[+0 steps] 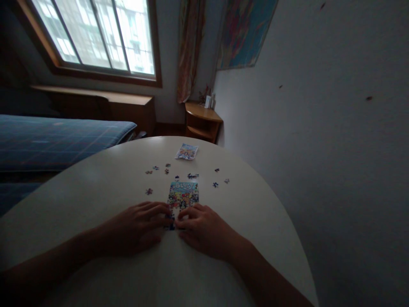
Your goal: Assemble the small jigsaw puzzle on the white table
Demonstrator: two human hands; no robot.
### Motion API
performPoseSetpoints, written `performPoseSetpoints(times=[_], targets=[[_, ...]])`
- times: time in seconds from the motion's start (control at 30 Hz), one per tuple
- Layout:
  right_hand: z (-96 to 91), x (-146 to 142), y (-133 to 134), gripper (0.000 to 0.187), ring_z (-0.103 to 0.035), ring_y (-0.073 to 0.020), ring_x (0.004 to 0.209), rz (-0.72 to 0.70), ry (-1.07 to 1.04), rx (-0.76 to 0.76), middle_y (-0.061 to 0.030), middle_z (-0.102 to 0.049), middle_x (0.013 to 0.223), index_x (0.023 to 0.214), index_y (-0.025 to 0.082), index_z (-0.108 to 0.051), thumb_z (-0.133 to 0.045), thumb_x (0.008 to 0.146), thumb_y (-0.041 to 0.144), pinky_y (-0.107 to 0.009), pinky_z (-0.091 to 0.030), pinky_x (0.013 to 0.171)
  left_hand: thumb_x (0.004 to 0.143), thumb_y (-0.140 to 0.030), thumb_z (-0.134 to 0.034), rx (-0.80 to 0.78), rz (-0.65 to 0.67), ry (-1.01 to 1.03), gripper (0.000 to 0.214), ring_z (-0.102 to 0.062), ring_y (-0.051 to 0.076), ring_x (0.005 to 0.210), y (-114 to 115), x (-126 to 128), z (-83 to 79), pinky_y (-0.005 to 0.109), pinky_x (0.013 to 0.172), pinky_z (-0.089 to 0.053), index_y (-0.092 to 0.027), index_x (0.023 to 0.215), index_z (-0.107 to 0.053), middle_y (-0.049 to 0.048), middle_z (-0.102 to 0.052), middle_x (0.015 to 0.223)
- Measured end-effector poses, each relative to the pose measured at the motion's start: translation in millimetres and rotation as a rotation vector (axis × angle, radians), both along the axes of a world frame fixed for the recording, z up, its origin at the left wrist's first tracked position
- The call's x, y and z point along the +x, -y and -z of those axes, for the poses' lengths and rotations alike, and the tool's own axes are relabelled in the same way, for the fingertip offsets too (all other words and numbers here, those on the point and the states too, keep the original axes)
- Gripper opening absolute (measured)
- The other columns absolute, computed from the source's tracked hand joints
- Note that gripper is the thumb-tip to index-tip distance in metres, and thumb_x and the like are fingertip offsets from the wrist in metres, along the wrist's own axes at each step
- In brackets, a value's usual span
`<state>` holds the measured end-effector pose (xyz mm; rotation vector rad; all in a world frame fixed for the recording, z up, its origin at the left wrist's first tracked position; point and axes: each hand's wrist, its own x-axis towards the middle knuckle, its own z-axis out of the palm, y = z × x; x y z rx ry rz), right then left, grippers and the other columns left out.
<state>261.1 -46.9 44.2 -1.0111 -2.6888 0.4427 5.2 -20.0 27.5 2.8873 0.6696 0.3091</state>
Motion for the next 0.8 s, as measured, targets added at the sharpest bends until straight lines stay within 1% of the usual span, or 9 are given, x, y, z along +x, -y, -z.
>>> performPoseSetpoints(times=[0.17, 0.2, 0.27, 0.3, 0.37, 0.47, 0.57, 0.67, 0.8], targets=[[-5.2, -9.8, -19.5, 0.012, -0.064, -0.0166, 0.093, 0.124, -0.109, 0.022, -0.0032, -0.073, 0.099, 0.096, 0.023, -0.074, -0.063, 0.091, 0.021, -0.031, -0.047, 0.087, 0.089, -0.023, -0.058, 0.013, 0.01, 0.016, 0.042, -0.053, 0.029, 0.126, 1.3, 0.7, -1.7, 0.047, 0.102, -0.048, -0.024, 0.13, -0.052, 0.0092, -0.054, 0.138], [-7.4, -13.5, -28.8, 0.012, -0.064, -0.0168, 0.093, 0.189, -0.121, 0.036, -0.004, -0.073, 0.098, 0.096, 0.022, -0.074, -0.064, 0.09, 0.02, -0.03, -0.047, 0.086, 0.089, -0.024, -0.057, 0.017, 0.016, 0.018, 0.041, -0.052, 0.03, 0.127, 1.2, 0.7, -1.9, 0.048, 0.103, -0.047, -0.023, 0.13, -0.052, 0.0093, -0.054, 0.14], [-12.3, -22.0, -52.3, 0.013, -0.065, -0.0171, 0.092, 0.332, -0.017, 0.029, -0.0044, -0.074, 0.094, 0.095, 0.021, -0.075, -0.064, 0.089, 0.02, -0.029, -0.046, 0.085, 0.09, -0.026, -0.057, 0.019, 0.024, 0.026, 0.039, -0.05, 0.03, 0.129, 0.8, 0.4, -1.8, 0.048, 0.105, -0.046, -0.022, 0.129, -0.053, 0.0088, -0.054, 0.141], [-14.3, -26.6, -65.6, 0.013, -0.064, -0.0172, 0.095, 0.418, 0.04, 0.017, -0.0047, -0.074, 0.099, 0.097, 0.021, -0.075, -0.065, 0.089, 0.021, -0.028, -0.046, 0.087, 0.091, -0.027, -0.057, 0.017, 0.026, 0.032, 0.038, -0.05, 0.03, 0.13, 0.5, 0.1, -1.4, 0.047, 0.105, -0.045, -0.022, 0.129, -0.053, 0.0084, -0.055, 0.14], [-16.8, -36.4, -91.9, 0.018, -0.065, -0.0182, 0.099, 0.495, 0.073, 0.005, -0.0072, -0.073, 0.107, 0.102, 0.018, -0.074, -0.063, 0.089, 0.023, -0.028, -0.045, 0.089, 0.092, -0.028, -0.057, 0.013, 0.028, 0.05, 0.038, -0.05, 0.029, 0.13, 0.1, -0.7, 0.2, 0.046, 0.107, -0.044, -0.023, 0.13, -0.053, 0.0077, -0.056, 0.14], [-16.8, -51.1, -122.3, 0.022, -0.066, -0.0211, 0.099, 0.577, 0.136, -0.039, -0.0089, -0.074, 0.106, 0.101, 0.019, -0.075, -0.065, 0.088, 0.033, -0.029, -0.047, 0.084, 0.091, -0.03, -0.058, 0.017, 0.031, 0.065, 0.041, -0.049, 0.03, 0.132, -0.1, -1.9, 3.4, 0.046, 0.108, -0.043, -0.023, 0.132, -0.052, 0.0081, -0.055, 0.141], [-16.5, -63.7, -137.7, 0.025, -0.066, -0.0261, 0.103, 0.639, 0.219, -0.093, -0.011, -0.074, 0.107, 0.097, 0.018, -0.075, -0.071, 0.083, 0.038, -0.033, -0.048, 0.084, 0.092, -0.031, -0.058, 0.023, 0.028, 0.061, 0.043, -0.048, 0.031, 0.132, 0.4, -2.4, 4.5, 0.047, 0.107, -0.043, -0.022, 0.133, -0.051, 0.0086, -0.053, 0.143], [-18.7, -71.9, -144.5, 0.021, -0.065, -0.0268, 0.104, 0.656, 0.296, -0.166, -0.011, -0.072, 0.109, 0.095, 0.018, -0.074, -0.073, 0.082, 0.035, -0.036, -0.048, 0.088, 0.092, -0.031, -0.058, 0.017, 0.024, 0.041, 0.042, -0.048, 0.031, 0.133, 1.1, -2.3, 3.0, 0.048, 0.107, -0.044, -0.022, 0.133, -0.051, 0.0087, -0.053, 0.143], [-21.8, -78.2, -150.5, 0.027, -0.064, -0.023, 0.103, 0.608, 0.378, -0.268, -0.0089, -0.065, 0.118, 0.113, 0.017, -0.065, -0.064, 0.093, 0.034, -0.041, -0.053, 0.088, 0.093, -0.031, -0.058, 0.009, 0.029, 0.061, 0.042, -0.047, 0.03, 0.133, 1.4, -1.8, 1.8, 0.048, 0.107, -0.044, -0.022, 0.133, -0.051, 0.0086, -0.054, 0.143]])
